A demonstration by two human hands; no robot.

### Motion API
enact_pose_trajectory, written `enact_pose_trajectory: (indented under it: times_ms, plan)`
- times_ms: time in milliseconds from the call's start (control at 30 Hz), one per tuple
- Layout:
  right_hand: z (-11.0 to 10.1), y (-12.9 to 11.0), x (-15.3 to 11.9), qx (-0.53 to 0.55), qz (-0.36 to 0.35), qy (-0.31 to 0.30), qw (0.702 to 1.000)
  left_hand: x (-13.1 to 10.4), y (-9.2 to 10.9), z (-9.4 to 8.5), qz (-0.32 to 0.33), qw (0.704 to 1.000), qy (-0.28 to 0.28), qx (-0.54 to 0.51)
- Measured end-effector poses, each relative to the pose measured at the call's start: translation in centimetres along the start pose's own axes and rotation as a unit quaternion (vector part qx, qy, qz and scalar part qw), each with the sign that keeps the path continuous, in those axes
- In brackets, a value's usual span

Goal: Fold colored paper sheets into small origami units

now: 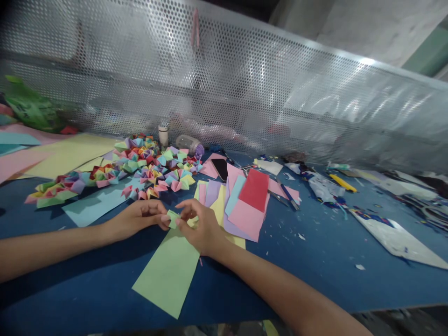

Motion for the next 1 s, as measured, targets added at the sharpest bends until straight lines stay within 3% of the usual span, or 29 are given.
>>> enact_pose_trajectory:
  times_ms: [400,667,800,1000]
  plan:
    - [0.4,-0.2,-0.1,-0.003,-0.017,-0.032,0.999,-0.4,0.6,0.5,0.025,0.998,-0.033,0.044]
    - [0.3,1.0,0.3,0.018,0.037,-0.01,0.999,-0.3,0.4,0.1,0.015,0.999,-0.005,0.041]
    - [0.5,1.0,0.1,0.027,0.037,-0.029,0.999,-0.3,0.6,-0.2,0.009,0.998,0.018,0.051]
    - [1.2,0.6,0.0,0.045,0.035,-0.081,0.995,-0.2,0.6,0.0,0.013,0.998,-0.007,0.057]
Point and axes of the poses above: each hand's wrist, its own x-axis towards the middle knuckle, its own z-axis out of the palm, y = z × x, the point moved 8 cm from there along x, towards the middle knuckle, and after that the axes turned 13 degrees about -y, right-handed, at the moved point
